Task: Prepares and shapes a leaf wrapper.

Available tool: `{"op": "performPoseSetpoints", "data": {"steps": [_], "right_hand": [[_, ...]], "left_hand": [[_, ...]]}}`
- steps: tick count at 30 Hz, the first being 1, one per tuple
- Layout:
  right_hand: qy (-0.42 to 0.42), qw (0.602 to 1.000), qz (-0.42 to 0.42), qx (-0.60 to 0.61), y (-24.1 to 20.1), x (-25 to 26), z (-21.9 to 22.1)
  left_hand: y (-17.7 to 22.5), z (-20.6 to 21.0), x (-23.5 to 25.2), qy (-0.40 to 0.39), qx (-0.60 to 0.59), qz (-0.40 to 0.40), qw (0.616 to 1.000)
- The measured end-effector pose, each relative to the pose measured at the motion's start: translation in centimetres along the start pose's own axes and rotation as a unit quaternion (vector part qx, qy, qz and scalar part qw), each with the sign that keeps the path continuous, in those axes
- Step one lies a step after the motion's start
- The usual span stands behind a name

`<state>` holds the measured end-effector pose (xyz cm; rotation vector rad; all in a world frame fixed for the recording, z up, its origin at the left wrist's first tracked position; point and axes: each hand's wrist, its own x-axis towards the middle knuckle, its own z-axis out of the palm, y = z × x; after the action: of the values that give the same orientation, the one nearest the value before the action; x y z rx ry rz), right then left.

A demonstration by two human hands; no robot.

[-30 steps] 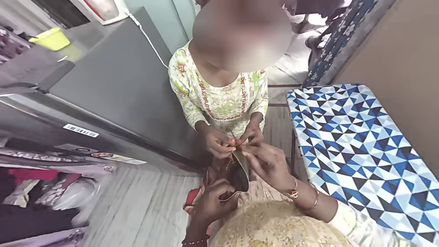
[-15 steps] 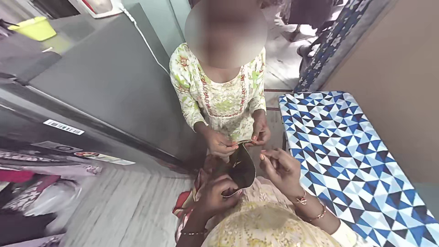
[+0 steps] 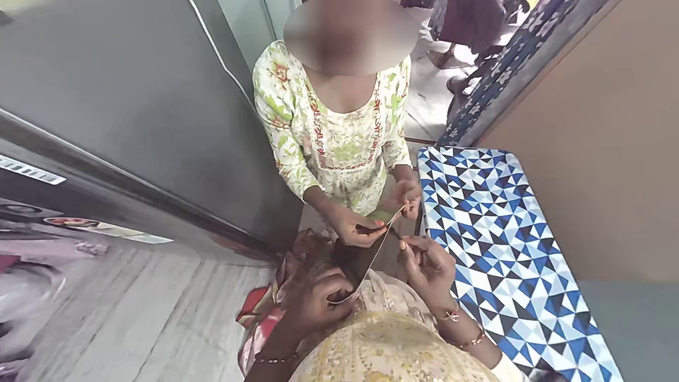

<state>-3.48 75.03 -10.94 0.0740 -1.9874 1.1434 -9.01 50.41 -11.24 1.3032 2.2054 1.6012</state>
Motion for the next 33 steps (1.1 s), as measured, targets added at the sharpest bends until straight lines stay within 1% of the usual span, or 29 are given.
{"op": "performPoseSetpoints", "data": {"steps": [6,11,17,20,25,30,33], "right_hand": [[-0.001,0.999,0.020,-0.026,0.5,-0.7,-0.6],[0.008,0.998,0.039,-0.050,1.0,-1.1,-1.2],[0.044,0.993,0.062,-0.085,1.8,-0.6,-2.7],[0.051,0.990,0.061,-0.115,2.5,-0.3,-3.7],[0.038,0.984,0.049,-0.169,3.2,0.3,-4.8],[0.032,0.982,0.068,-0.174,3.6,-0.2,-5.2],[0.030,0.982,0.072,-0.173,3.7,-0.7,-5.2]], "left_hand": [[-0.7,0.6,0.3,0.006,-0.021,0.019,1.000],[-0.9,1.1,0.9,-0.014,-0.028,0.025,0.999],[-1.5,0.6,1.4,-0.050,-0.031,-0.016,0.998],[-2.0,0.5,1.8,-0.065,-0.033,-0.018,0.997],[-2.9,0.5,2.4,-0.077,-0.037,-0.022,0.996],[-3.5,0.4,2.8,-0.089,-0.017,-0.045,0.995],[-3.9,0.3,2.9,-0.093,-0.010,-0.042,0.995]]}}
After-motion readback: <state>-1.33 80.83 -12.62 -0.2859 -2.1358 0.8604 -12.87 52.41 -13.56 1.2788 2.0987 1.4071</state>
